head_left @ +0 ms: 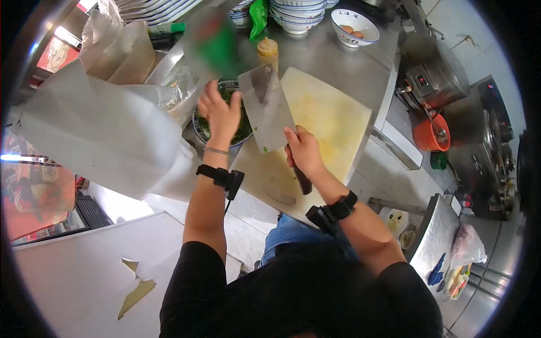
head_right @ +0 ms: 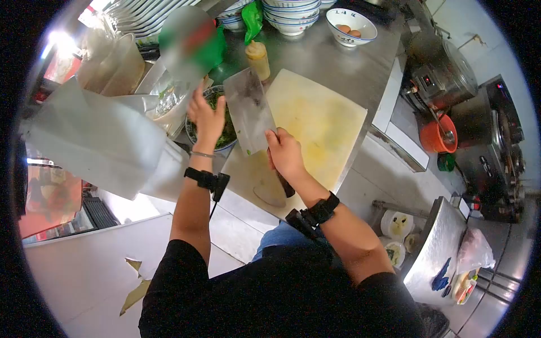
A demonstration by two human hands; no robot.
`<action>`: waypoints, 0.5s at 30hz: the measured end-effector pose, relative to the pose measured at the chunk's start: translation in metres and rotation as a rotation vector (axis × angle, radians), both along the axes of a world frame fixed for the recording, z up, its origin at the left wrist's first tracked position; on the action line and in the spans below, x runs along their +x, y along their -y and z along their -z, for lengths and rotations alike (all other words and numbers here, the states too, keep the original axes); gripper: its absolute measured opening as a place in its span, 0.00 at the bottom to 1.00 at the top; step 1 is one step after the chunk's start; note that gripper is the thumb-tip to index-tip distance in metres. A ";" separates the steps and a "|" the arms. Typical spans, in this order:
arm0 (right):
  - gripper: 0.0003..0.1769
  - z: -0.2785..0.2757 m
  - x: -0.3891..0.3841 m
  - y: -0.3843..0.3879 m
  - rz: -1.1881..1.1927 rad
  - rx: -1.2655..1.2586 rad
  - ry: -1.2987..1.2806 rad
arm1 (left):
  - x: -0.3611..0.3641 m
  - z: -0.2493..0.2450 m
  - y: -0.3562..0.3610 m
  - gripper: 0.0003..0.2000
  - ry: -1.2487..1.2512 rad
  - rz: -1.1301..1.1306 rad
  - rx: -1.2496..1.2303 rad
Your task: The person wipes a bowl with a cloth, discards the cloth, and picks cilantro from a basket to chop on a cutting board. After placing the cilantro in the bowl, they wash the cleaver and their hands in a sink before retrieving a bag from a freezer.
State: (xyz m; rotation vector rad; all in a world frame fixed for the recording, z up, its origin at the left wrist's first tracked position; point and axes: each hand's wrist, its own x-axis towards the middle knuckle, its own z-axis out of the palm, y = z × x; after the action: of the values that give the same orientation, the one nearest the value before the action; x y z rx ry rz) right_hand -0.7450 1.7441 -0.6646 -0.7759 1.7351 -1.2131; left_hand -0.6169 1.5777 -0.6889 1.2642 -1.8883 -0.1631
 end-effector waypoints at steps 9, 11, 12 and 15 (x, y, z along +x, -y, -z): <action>0.16 -0.012 -0.049 -0.076 0.350 -0.033 0.245 | 0.037 0.011 0.026 0.10 0.034 0.183 -0.141; 0.15 -0.016 -0.063 -0.101 0.434 -0.008 0.287 | 0.043 0.020 0.037 0.10 -0.038 0.247 0.062; 0.14 -0.016 -0.070 -0.113 0.479 -0.019 0.296 | 0.044 0.019 0.040 0.11 -0.206 0.306 0.134; 0.14 -0.023 -0.084 -0.152 0.605 -0.076 0.339 | 0.035 0.015 0.039 0.10 -0.669 0.409 0.396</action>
State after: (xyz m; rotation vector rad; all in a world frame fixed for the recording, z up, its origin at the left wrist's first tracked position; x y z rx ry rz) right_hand -0.8287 1.8964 -0.6420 -0.0546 1.6890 -1.7022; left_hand -0.5822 1.5388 -0.7036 0.8808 -1.5225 -1.0798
